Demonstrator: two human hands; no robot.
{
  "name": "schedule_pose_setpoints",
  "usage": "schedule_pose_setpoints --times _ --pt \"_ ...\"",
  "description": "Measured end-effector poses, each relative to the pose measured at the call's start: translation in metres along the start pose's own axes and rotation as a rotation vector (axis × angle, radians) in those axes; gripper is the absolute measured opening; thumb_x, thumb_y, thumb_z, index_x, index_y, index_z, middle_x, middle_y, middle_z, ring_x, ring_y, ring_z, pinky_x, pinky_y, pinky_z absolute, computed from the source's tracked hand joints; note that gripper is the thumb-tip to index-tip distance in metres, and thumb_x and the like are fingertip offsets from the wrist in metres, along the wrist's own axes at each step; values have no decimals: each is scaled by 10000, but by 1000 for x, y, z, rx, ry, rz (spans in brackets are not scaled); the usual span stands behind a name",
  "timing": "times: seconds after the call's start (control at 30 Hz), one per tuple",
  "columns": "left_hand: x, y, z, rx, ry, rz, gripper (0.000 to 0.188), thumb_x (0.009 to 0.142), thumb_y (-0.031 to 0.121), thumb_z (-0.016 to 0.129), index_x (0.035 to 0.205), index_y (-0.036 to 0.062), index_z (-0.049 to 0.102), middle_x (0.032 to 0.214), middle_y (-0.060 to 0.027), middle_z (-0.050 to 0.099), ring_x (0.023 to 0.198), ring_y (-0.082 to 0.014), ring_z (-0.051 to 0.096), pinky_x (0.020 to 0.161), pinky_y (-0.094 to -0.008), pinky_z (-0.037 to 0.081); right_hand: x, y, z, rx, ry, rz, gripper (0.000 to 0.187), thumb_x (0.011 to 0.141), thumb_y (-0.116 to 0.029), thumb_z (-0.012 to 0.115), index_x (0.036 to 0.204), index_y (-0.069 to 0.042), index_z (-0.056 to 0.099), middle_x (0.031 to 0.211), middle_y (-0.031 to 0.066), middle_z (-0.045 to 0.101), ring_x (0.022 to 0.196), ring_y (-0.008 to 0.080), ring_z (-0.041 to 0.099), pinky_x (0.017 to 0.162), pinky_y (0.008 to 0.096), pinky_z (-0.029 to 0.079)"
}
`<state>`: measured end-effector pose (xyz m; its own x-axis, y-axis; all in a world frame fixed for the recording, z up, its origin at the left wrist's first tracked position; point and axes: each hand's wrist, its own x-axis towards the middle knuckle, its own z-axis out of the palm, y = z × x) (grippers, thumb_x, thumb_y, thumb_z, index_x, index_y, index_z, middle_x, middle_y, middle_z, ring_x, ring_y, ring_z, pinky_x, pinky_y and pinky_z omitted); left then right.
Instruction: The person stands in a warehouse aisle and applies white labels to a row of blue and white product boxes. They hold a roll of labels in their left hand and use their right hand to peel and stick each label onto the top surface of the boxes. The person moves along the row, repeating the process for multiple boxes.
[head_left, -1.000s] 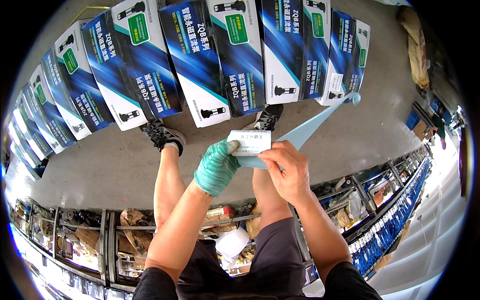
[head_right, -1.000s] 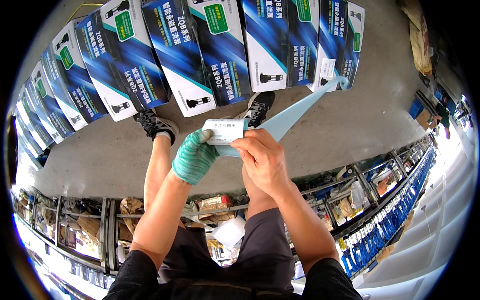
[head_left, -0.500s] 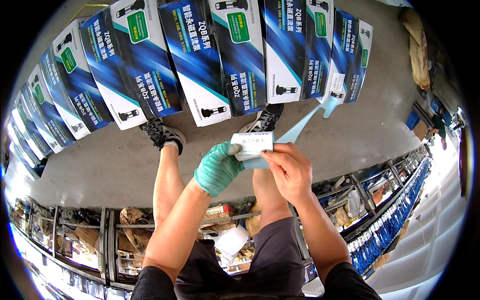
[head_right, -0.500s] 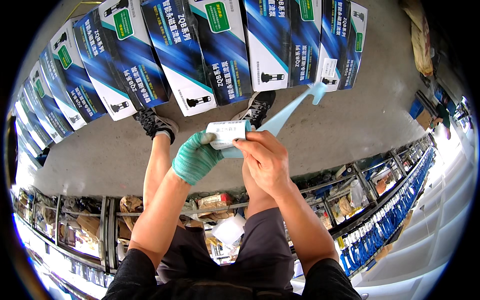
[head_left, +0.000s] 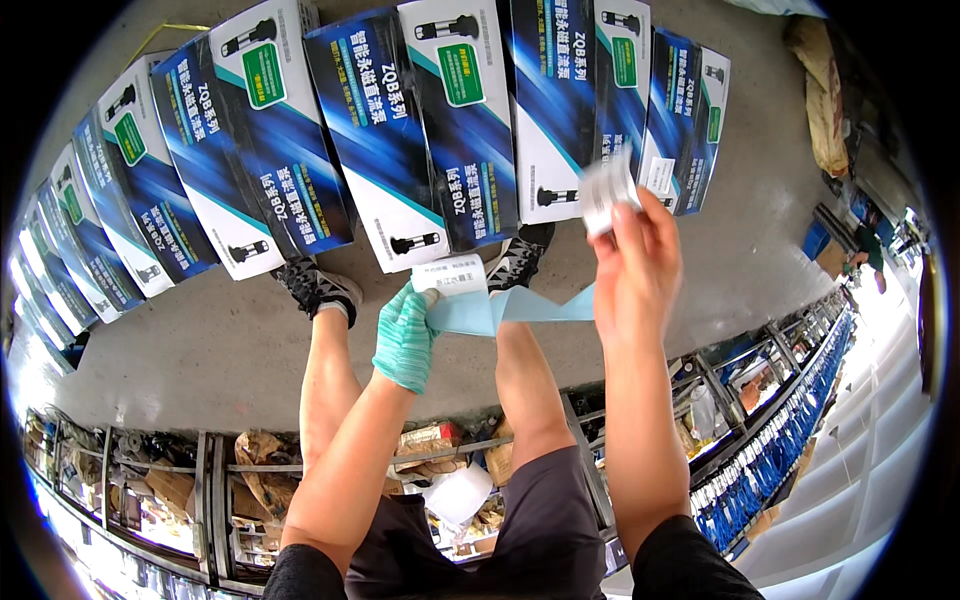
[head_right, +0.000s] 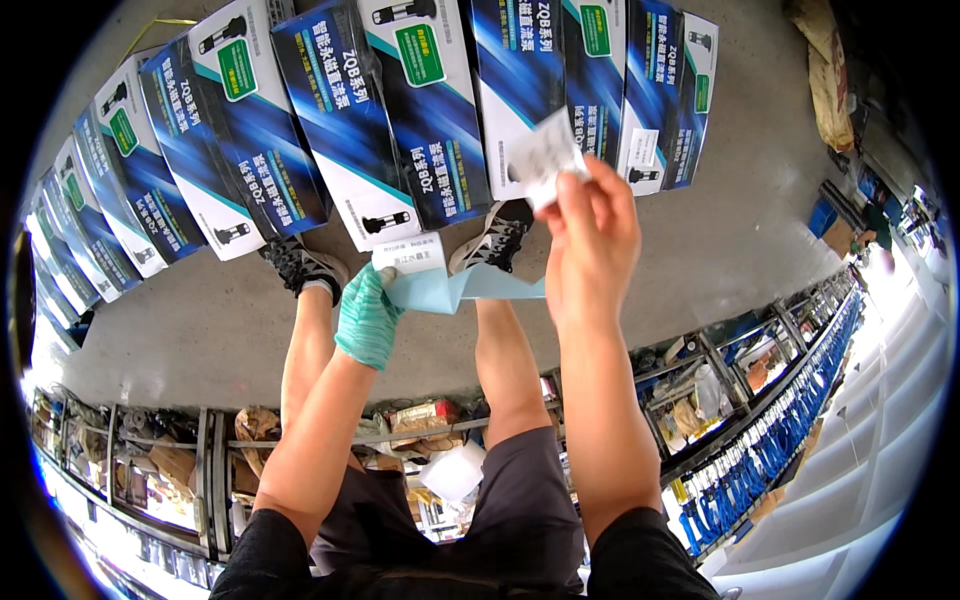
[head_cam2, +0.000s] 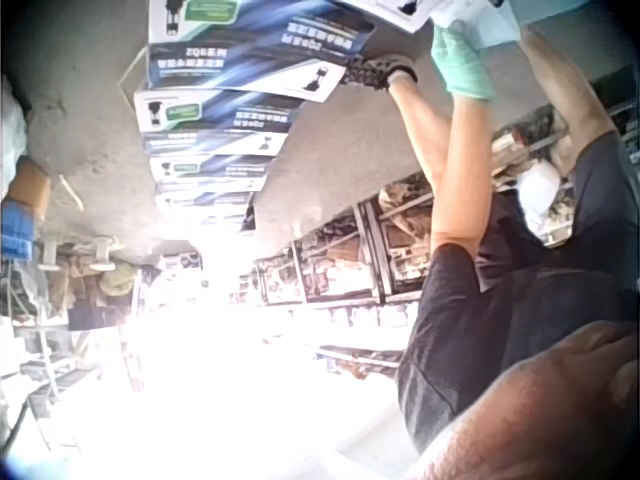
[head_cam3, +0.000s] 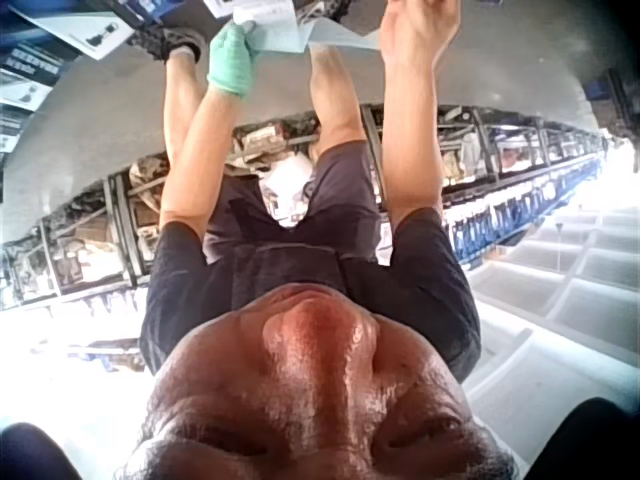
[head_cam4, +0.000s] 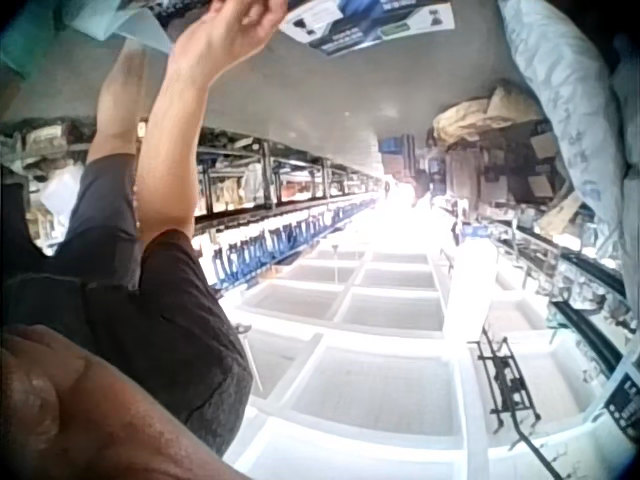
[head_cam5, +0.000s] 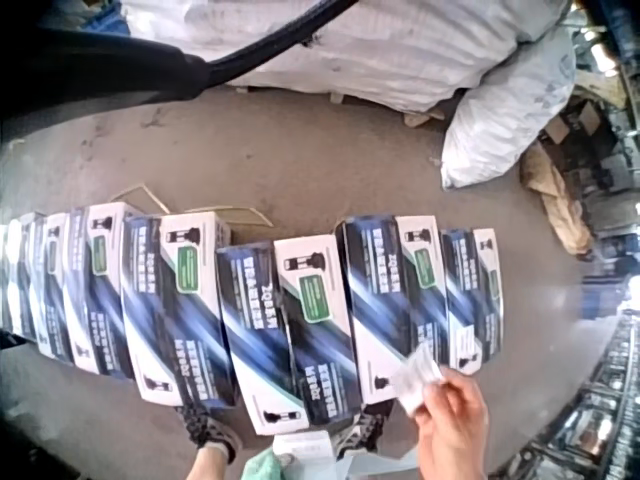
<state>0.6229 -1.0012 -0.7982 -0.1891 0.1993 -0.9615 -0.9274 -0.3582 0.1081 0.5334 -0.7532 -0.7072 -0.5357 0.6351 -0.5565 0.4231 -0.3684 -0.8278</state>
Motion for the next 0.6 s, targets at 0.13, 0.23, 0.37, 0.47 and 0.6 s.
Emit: schedule_pose_setpoints --times 0.13,0.23,0.37,0.47,0.6 --pt "-8 6 15 18 -147 -23 414 1021 215 646 1403 55 642 1193 -23 695 1064 -111 627 889 -289 533 70 85 -31 53 261 137 283 966 -27 754 1216 -88 635 1093 39 686 965 168 666 792 318 565" --pt "-12 9 15 49 -188 6 396 1019 231 653 1372 51 654 1196 -25 699 1068 -116 629 938 -309 518 86 110 -25 120 318 171 272 972 -13 739 1209 -89 628 1104 38 675 966 181 669 794 328 569" --pt "-13 15 8 77 -177 4 376 1013 230 659 1342 49 665 1181 -24 708 1068 -112 628 947 -304 509 93 135 -20 86 361 193 264 977 -3 726 1210 -75 625 1104 62 669 966 192 676 787 340 583" --pt "-11 16 5 76 -162 -3 413 1020 179 623 1385 -13 630 1268 -88 704 1157 -190 662 1032 -371 528 95 149 -21 -94 379 178 281 970 0 728 1225 -41 617 1102 97 656 885 191 687 736 330 611" --pt "-11 18 3 55 -153 -17 419 1014 184 632 1385 -11 631 1271 -85 706 1161 -189 663 1040 -368 521 97 150 -15 -381 420 172 352 961 -22 751 1261 -31 567 1033 109 654 808 179 692 667 298 616"
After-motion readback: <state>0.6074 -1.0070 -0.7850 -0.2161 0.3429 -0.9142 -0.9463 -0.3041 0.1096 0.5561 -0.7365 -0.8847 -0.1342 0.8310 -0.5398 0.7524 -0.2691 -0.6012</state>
